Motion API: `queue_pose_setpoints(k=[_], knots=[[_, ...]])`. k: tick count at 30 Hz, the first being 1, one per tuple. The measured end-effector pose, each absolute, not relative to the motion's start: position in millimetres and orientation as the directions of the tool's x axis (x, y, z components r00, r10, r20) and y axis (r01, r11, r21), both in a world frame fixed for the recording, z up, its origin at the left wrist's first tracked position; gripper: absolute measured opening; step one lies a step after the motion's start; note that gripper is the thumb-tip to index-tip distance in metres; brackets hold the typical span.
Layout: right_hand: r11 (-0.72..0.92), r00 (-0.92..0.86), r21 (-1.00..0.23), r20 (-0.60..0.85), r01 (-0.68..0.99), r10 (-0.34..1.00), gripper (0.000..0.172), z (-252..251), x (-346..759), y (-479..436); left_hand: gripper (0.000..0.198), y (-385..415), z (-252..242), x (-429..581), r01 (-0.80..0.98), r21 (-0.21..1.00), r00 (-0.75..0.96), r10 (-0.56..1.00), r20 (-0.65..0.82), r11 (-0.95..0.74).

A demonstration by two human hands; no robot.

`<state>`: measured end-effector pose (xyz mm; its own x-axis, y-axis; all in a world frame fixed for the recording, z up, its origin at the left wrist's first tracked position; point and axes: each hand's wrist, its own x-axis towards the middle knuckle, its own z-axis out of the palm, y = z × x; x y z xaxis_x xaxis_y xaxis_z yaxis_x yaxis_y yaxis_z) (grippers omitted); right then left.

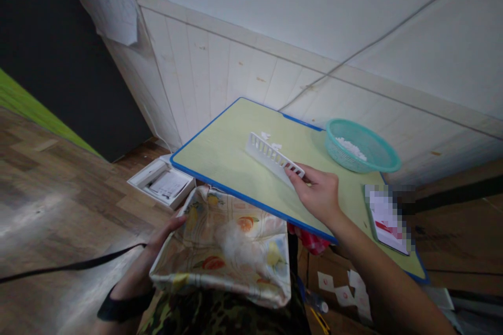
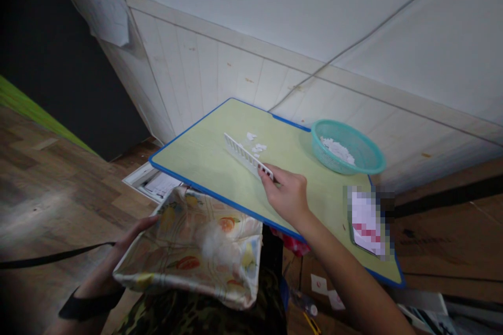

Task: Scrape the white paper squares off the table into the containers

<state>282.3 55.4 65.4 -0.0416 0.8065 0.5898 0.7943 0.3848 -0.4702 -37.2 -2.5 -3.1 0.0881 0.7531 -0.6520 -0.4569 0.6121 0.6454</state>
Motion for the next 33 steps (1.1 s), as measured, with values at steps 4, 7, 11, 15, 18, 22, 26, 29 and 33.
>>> queue_pose_setpoints(k=[4,7,11,15,18,22,26,29,33], knots=[[0.433,-0.045,-0.538,0.589,0.723,0.807,0.025,60,276,87,0.046,-3,-7,-38,-0.443,0.639,0.094,0.742,-0.664,0.629],[0.453,-0.07,-0.547,0.581,0.704,0.811,0.025,57,264,106,0.052,-2,-5,-36,-0.437,0.63,0.126,0.737,-0.663,0.642],[0.444,-0.124,-0.509,0.543,0.738,0.83,0.025,57,248,117,0.056,-1,13,-28,-0.482,0.602,0.135,0.733,-0.667,0.637],[0.466,-0.167,-0.483,0.54,0.741,0.825,0.025,59,245,106,0.062,0,24,-25,-0.498,0.62,-0.001,0.715,-0.699,0.606],[0.495,-0.202,-0.488,0.535,0.719,0.82,0.024,62,250,89,0.057,0,18,-30,-0.491,0.599,0.052,0.708,-0.704,0.632],[0.487,-0.198,-0.509,0.52,0.71,0.831,0.022,67,257,74,0.043,0,9,-36,-0.512,0.593,0.058,0.714,-0.698,0.621],[0.467,-0.143,-0.518,0.546,0.716,0.825,0.022,68,265,72,0.045,-1,2,-41,-0.467,0.64,0.087,0.752,-0.654,0.61],[0.447,-0.143,-0.502,0.532,0.74,0.835,0.021,68,275,67,0.046,-1,-5,-43,-0.449,0.653,0.092,0.759,-0.644,0.609],[0.411,-0.135,-0.47,0.515,0.781,0.846,0.019,71,293,48,0.037,-1,2,-37,-0.506,0.59,0.11,0.726,-0.679,0.629]])
